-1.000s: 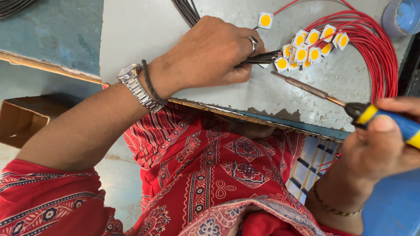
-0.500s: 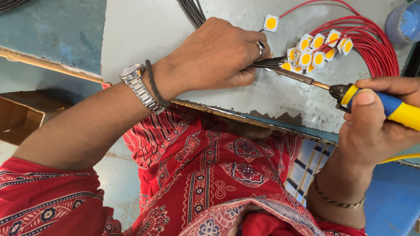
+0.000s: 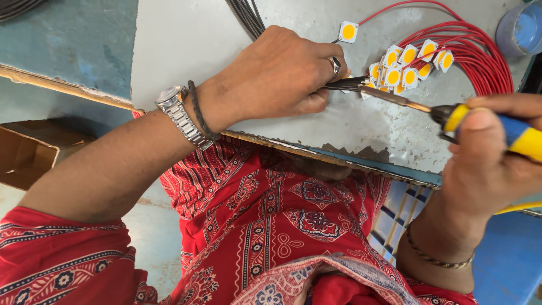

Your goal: The person solders red and black wires onto small square LED COB chips at a workbench. They strip insulation from wire ends with pliers, dip the stripped ends into a small container, then use a soldering iron to attach the wires to the LED pads, placing finished LEDs aside.

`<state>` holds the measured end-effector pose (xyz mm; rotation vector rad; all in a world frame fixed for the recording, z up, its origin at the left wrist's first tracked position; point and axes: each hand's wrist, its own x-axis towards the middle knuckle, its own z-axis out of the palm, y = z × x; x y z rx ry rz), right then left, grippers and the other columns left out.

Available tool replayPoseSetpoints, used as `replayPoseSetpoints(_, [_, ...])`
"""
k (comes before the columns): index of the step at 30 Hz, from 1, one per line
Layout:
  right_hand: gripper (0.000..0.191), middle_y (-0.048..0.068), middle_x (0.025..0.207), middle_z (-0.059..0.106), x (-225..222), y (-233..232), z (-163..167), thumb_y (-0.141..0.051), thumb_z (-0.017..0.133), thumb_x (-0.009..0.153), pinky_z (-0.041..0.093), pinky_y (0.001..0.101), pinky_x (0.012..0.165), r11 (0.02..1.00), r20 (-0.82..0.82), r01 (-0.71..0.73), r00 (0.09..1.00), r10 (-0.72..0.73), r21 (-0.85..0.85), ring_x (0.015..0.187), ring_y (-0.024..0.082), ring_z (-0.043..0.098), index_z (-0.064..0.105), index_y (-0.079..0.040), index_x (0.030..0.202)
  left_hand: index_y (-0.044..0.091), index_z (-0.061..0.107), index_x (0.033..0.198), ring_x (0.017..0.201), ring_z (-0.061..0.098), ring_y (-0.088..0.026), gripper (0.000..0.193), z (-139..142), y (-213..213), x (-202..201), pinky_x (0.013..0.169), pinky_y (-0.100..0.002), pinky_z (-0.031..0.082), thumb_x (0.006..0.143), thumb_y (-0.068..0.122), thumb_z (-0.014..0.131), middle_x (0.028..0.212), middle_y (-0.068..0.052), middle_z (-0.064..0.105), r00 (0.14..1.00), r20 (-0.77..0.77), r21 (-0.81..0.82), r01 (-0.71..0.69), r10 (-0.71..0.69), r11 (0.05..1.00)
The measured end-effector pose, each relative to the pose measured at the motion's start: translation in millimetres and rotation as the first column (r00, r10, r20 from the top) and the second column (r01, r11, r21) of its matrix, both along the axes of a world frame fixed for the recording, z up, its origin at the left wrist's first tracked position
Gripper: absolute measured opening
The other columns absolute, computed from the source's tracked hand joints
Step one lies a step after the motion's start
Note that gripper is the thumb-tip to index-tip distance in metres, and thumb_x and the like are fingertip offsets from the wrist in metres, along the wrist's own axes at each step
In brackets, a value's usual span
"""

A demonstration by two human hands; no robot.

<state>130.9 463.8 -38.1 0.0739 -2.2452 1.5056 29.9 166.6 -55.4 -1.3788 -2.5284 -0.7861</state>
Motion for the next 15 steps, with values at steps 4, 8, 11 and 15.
replayPoseSetpoints(4, [0.024,0.006,0.092,0.066,-1.9,-0.6,6.2,-0.019,0.068,0.108,0.037,0.0165,0.053,0.992,0.031,0.081,0.996,-0.078,-0.099,0.06,0.006,0.052,0.067,0.005,0.107,0.004,0.076,0.103,0.068,0.067,-0.032,0.025,0.7,-1.4,1.3,0.059,-0.045,0.05,0.083,0.018,0.072,0.103,-0.005,0.072,1.0,0.013,0.0,-0.005,0.005,1.0])
replayPoseSetpoints(8, [0.026,0.009,0.095,0.064,-1.1,-4.9,3.5,-0.016,0.07,0.111,0.041,0.0193,0.057,0.999,0.007,0.011,1.0,-0.011,-0.033,0.062,0.009,0.053,0.063,0.009,0.106,0.003,0.076,0.103,0.066,0.066,-0.031,0.027,0.9,0.1,0.7,0.056,-0.044,0.049,0.081,0.019,0.072,0.103,-0.006,0.072,1.0,-0.002,0.013,-0.002,0.002,1.0])
replayPoseSetpoints(11, [0.028,0.01,0.097,0.062,-1.8,-6.4,1.9,-0.014,0.072,0.114,0.044,0.0206,0.059,0.999,0.016,-0.012,1.0,0.013,-0.033,0.064,0.011,0.052,0.062,0.011,0.106,0.004,0.076,0.105,0.067,0.066,-0.032,0.028,1.0,-0.8,1.7,0.057,-0.045,0.05,0.082,0.019,0.072,0.102,-0.006,0.071,1.0,0.0,0.004,-0.012,0.012,1.0])
replayPoseSetpoints(15, [0.03,0.01,0.095,0.065,-2.1,-8.0,4.4,-0.018,0.073,0.111,0.046,0.0196,0.056,1.0,0.021,-0.007,1.0,0.006,0.008,0.063,0.01,0.053,0.064,0.01,0.107,0.004,0.076,0.104,0.067,0.066,-0.032,0.028,0.7,-0.6,1.7,0.058,-0.044,0.05,0.081,0.019,0.072,0.103,-0.006,0.071,1.0,-0.011,0.006,-0.008,0.008,1.0])
